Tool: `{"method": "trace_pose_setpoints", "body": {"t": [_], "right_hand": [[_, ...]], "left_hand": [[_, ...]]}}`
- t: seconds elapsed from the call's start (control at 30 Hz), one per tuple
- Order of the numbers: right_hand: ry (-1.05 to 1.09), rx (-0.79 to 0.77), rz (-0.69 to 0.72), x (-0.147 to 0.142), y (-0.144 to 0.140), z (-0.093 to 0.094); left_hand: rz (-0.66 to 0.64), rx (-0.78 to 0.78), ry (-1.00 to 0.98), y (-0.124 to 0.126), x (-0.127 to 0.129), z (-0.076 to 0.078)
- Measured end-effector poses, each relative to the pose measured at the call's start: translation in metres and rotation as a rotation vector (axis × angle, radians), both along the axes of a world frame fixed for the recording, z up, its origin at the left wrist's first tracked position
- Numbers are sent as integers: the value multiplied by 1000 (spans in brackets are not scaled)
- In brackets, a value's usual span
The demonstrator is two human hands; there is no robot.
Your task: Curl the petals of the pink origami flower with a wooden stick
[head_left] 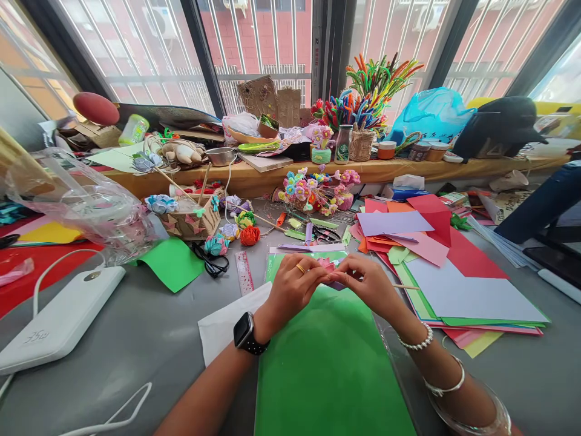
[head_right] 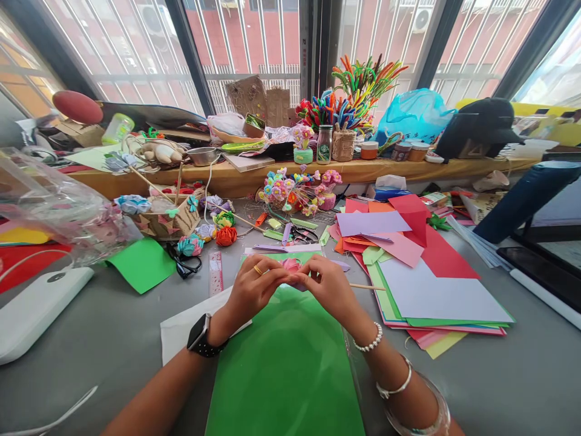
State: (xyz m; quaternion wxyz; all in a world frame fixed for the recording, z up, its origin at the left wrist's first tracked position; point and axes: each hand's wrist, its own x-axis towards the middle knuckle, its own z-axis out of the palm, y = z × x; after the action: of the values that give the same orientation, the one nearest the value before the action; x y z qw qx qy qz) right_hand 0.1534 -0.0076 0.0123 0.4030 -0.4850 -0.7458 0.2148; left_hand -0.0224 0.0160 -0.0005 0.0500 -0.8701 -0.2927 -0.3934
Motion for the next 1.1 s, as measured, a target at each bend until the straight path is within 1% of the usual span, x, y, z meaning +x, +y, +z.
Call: {"method": "trace_pose_setpoints", "body": {"t": [0.13,0.23,0.37,0.47,0.53,0.6,0.7,0.77,0.83,0.87,0.9,0.97,1.1], "right_hand": [[1,-31,22,4,1,1],[-1,-26,30,5,0,2],[-3,20,15,3,-1,2],[-19,71,2,1,-3,3],[-41,110,-14,0,-3,3],[-62,155,-34,0,-3,3],[-77,204,-61,1,-3,3],[-74,219,-66,0,-3,2],[-68,238,-55,-1,-3,2],[-66,250,-46,-1,-3,2],[-65,260,-36,-2,-4,2],[-65,275,-24,-3,-4,2],[-58,256,-4,-3,-3,1]], "left_hand": [[-31,55,22,-2,-1,0],[-29,104,37,-3,-1,-1],[9,154,39,-4,0,-1],[34,129,-7,-3,1,-1],[32,42,-87,-1,2,0],[29,-127,-209,1,3,0],[-20,-517,-407,5,3,-1],[-106,-808,-499,8,3,-3],[-198,-1052,-527,10,3,-4],[-228,-1134,-516,11,4,-5],[-244,-1184,-497,11,4,-5],[-238,-1200,-449,10,5,-4],[-181,-1056,-381,6,7,0]]}}
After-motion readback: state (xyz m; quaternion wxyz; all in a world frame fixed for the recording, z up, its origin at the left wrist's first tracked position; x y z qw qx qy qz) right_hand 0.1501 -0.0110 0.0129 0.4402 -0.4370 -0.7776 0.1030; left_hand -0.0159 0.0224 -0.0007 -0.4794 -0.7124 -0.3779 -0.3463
